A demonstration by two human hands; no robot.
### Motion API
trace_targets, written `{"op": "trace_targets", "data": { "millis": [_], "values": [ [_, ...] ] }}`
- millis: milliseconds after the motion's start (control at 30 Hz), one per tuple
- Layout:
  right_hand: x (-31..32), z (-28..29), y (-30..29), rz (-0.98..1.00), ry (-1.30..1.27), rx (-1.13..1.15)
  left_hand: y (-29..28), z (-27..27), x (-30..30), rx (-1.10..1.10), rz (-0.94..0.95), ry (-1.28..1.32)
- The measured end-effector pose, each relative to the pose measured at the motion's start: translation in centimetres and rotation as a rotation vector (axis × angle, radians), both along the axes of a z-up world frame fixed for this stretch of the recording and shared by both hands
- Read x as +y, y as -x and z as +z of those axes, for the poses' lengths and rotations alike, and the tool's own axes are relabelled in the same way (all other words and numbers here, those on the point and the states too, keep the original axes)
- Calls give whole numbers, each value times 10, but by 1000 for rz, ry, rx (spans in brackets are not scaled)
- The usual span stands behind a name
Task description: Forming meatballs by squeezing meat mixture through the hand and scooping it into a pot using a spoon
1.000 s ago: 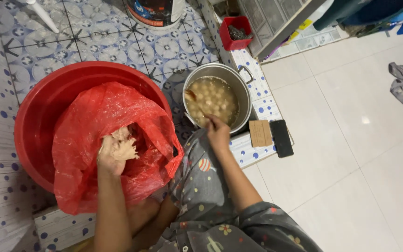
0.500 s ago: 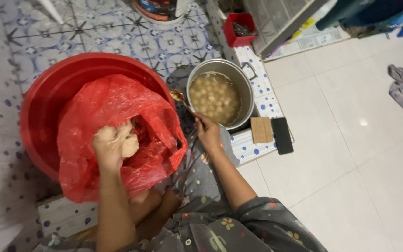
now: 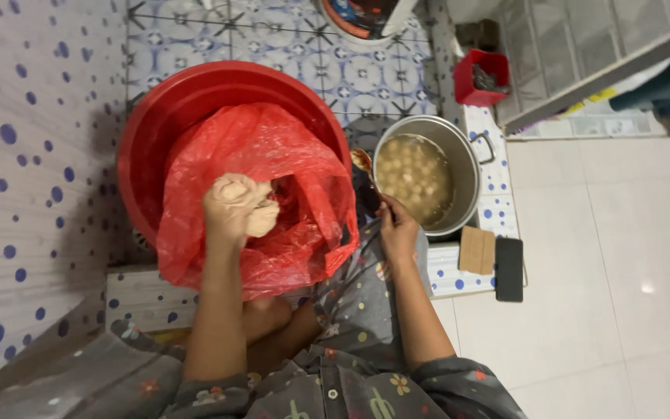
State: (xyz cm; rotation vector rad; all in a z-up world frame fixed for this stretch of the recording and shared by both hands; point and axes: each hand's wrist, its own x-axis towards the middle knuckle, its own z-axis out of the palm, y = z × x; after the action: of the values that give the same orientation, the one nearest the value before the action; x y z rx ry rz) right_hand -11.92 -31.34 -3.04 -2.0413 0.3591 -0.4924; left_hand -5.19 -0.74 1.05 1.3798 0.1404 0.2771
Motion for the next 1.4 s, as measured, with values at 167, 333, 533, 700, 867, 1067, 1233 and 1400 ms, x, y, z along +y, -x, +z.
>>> {"op": "trace_targets", "data": {
  "millis": [167,333,533,700,867,1067,1233,1400],
  "values": [
    [-5,3,0,-22,24,4,4,16,-9,68,-168,279],
    [-2,9,1,-11,-2,1,-4,-33,-10,-90,-388,336],
    [-2,6,-1,-5,-8,26,0,-16,-10,75,-359,324],
    [-6,6,0,-2,11,50,0,6,-9,-28,-248,-25],
    [-9,9,-2,9,-66,66,-2,-5,-11,164,-302,268],
    [29,81,-10,79,-43,13,-17,-5,-9,162,-388,395],
    [67,140,-11,215,136,-93,-13,44,-6,-79,-369,144],
    [85,148,-5,375,405,-205,-22,11,-13,-5,-356,167]
  ]
}}
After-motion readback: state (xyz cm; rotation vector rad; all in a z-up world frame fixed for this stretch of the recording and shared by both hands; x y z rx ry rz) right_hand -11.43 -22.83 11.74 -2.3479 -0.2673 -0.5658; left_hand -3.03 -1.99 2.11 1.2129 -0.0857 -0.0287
